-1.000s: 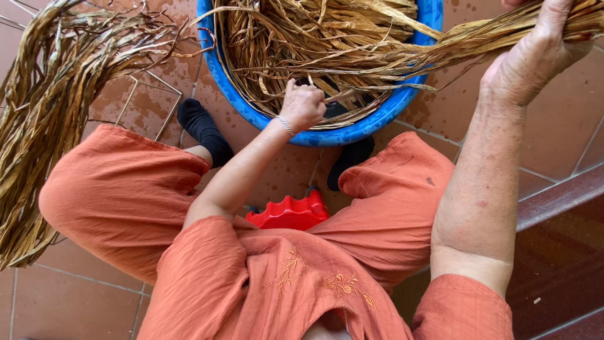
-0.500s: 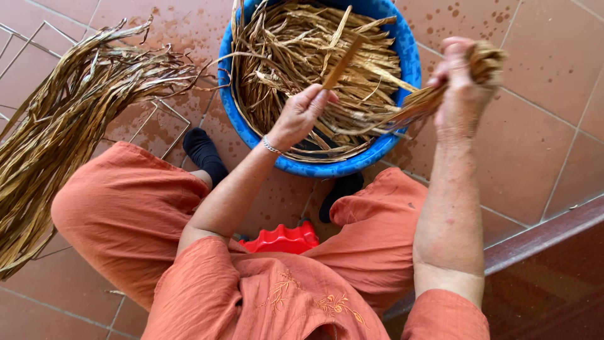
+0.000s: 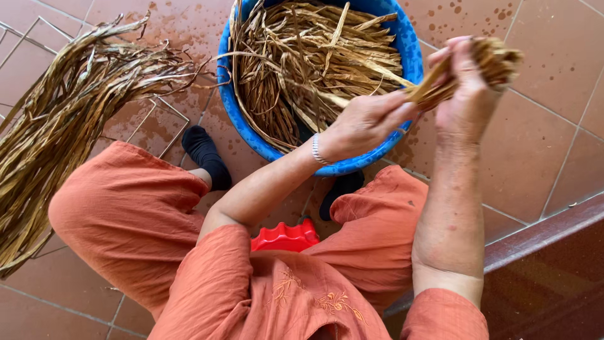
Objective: The person sits on a low stool and repeatedly pulls dried plant stalks from a blue basin, strips them by hand, and places the processed pieces onto a wire rack beside the basin. The hands work continuously, handling stalks one at a time and moving them between the basin and the rack.
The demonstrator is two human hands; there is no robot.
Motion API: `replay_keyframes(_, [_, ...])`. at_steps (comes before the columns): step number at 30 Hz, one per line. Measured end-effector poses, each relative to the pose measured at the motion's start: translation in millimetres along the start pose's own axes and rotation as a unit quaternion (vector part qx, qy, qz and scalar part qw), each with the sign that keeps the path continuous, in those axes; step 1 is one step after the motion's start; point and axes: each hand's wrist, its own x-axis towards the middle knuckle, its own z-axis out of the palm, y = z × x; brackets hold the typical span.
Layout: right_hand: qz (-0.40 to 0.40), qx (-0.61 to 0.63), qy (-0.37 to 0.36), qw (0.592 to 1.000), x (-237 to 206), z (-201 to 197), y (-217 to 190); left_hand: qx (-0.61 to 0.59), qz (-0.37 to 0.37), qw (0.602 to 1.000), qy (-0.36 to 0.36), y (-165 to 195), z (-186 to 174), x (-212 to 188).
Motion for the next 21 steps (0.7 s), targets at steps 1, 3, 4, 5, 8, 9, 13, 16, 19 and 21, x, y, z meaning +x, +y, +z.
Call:
replay_keyframes(1, [-0.017, 0.032, 0.020, 0.999, 1.6, -7.5, -2.6, 0.045, 0.015, 0.999, -0.004, 2.3, 7.7, 8.0])
replay_keyframes(3, [-0.038, 0.052, 0.037, 0.997, 3.9, -18.5, -9.7, 0.063, 0.036, 0.997, -0.003, -1.0, 15.9, 24.2])
replay_keyframes(4, [-0.048, 0.061, 0.045, 0.996, 4.5, -21.2, -12.8, 0.072, 0.046, 0.996, -0.002, -4.6, 19.8, 30.5])
replay_keyframes(5, [-0.029, 0.035, 0.040, 0.998, 4.0, -21.8, -14.3, 0.066, 0.028, 0.997, 0.016, -8.9, 24.0, 35.7])
replay_keyframes(8, [0.026, -0.019, 0.003, 0.999, 0.5, -16.8, -11.5, 0.070, 0.008, 0.995, 0.067, -25.0, 34.9, 50.5])
replay_keyframes(9, [0.046, -0.024, -0.021, 0.998, -1.8, -14.3, -7.0, 0.081, 0.022, 0.993, 0.079, -30.1, 38.6, 53.8])
replay_keyframes(13, [0.043, -0.017, -0.042, 0.998, -2.3, -19.6, 12.4, 0.113, 0.042, 0.990, 0.078, -46.5, 47.3, 51.2])
replay_keyframes(16, [0.092, 0.099, 0.032, 0.990, 5.0, -37.5, 26.0, 0.188, -0.012, 0.982, 0.024, -52.1, 51.2, 40.3])
replay_keyframes(19, [0.070, 0.067, 0.105, 0.990, 12.5, -57.7, 41.4, 0.192, 0.036, 0.980, 0.025, -52.6, 51.4, 26.6])
replay_keyframes(21, [0.072, 0.125, 0.140, 0.980, 22.8, -80.6, 42.6, 0.202, 0.071, 0.977, 0.007, -50.0, 49.8, 12.3])
